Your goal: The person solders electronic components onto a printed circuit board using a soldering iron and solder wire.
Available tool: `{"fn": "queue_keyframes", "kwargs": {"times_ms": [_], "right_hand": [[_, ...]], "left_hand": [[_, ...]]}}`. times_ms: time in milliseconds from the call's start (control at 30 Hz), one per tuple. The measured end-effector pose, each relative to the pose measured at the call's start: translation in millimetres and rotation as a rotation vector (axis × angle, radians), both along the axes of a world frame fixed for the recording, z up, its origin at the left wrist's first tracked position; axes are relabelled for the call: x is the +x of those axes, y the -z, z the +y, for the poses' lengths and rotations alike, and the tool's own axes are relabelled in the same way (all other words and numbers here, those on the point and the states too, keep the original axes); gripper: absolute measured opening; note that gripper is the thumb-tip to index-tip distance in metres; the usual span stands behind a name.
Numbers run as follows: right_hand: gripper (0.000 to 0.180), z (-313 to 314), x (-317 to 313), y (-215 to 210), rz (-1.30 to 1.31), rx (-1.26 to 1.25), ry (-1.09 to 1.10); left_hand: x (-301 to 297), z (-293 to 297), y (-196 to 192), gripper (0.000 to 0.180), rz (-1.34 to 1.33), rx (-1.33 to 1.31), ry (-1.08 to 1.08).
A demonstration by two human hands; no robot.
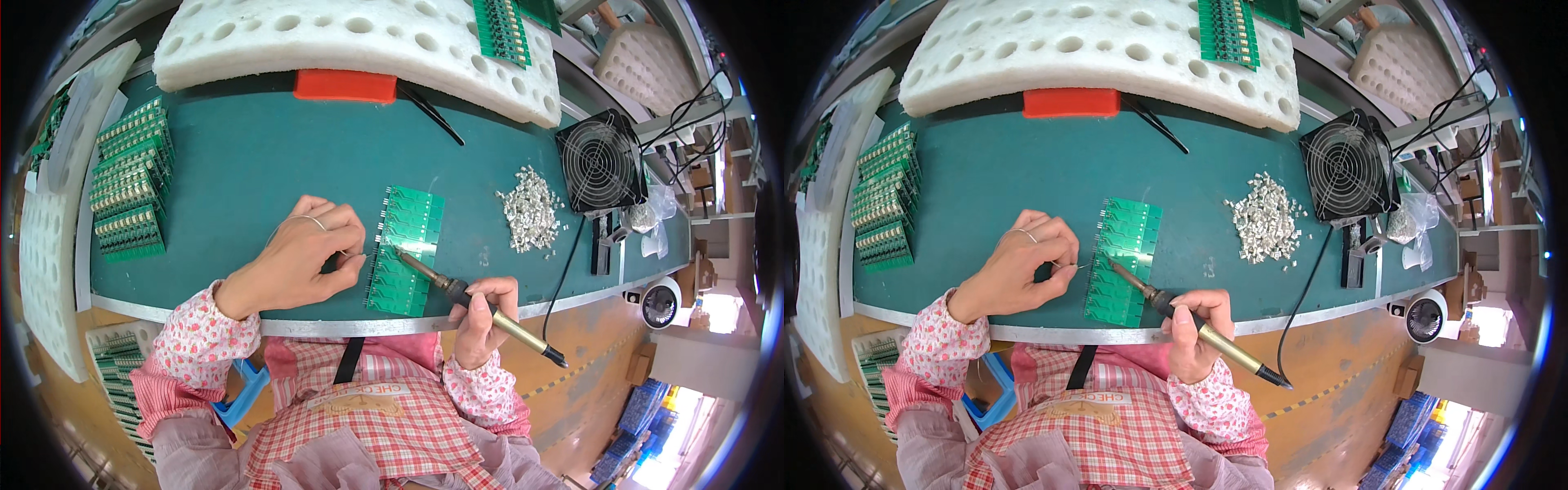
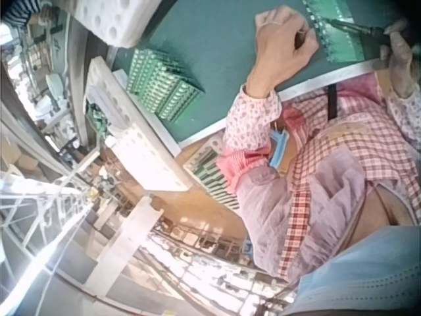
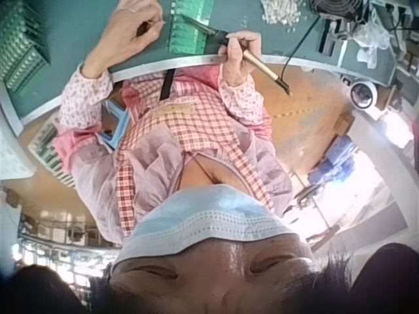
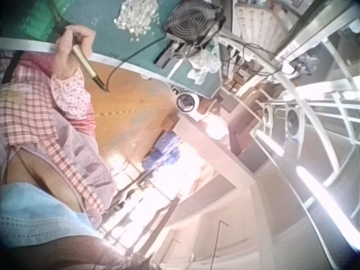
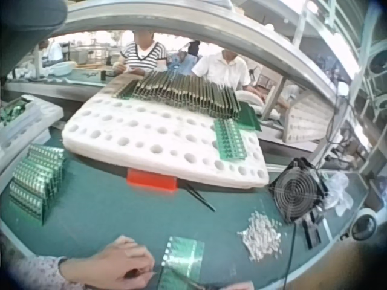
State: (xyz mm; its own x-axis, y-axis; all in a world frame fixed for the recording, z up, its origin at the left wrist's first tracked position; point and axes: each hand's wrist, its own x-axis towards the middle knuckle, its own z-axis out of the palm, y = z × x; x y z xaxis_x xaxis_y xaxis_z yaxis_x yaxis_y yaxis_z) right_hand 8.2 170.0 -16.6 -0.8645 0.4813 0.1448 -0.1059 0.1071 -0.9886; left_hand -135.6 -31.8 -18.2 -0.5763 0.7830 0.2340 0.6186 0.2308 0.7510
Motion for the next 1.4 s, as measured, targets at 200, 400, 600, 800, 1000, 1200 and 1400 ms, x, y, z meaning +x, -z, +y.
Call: {"fn": "queue_keyframes", "kwargs": {"times_ms": [200, 400, 600, 800, 1000, 1200, 1400], "right_hand": [[0.013, -0.4, 0.5, 6.0, -0.005, 0.008, -0.039], [0.012, -0.8, -0.9, 5.7, -0.013, 0.021, -0.044], [0.013, -0.5, -1.4, 5.2, -0.028, 0.015, -0.057], [0.014, 0.3, -1.9, 6.0, -0.033, 0.018, -0.060], [0.014, 0.7, -1.8, 6.2, -0.034, 0.009, -0.061], [0.015, 1.1, -1.9, 6.0, -0.040, 0.022, -0.066], [0.015, 1.4, -1.6, 6.1, -0.042, 0.039, -0.065]], "left_hand": [[1.2, 3.1, 1.2, 0.016, -0.028, 0.006, -0.025], [-0.5, 5.9, 1.2, 0.015, 0.054, 0.027, 0.025], [-0.4, 8.4, 3.1, 0.016, 0.075, -0.008, 0.033], [-1.6, 8.2, 3.4, 0.016, 0.075, -0.014, 0.026], [-1.5, 8.6, 3.3, 0.017, 0.081, -0.014, 0.030], [-1.5, 9.7, 4.4, 0.016, 0.099, 0.006, 0.024], [-1.7, 9.3, 4.1, 0.015, 0.067, 0.003, 0.011]]}}
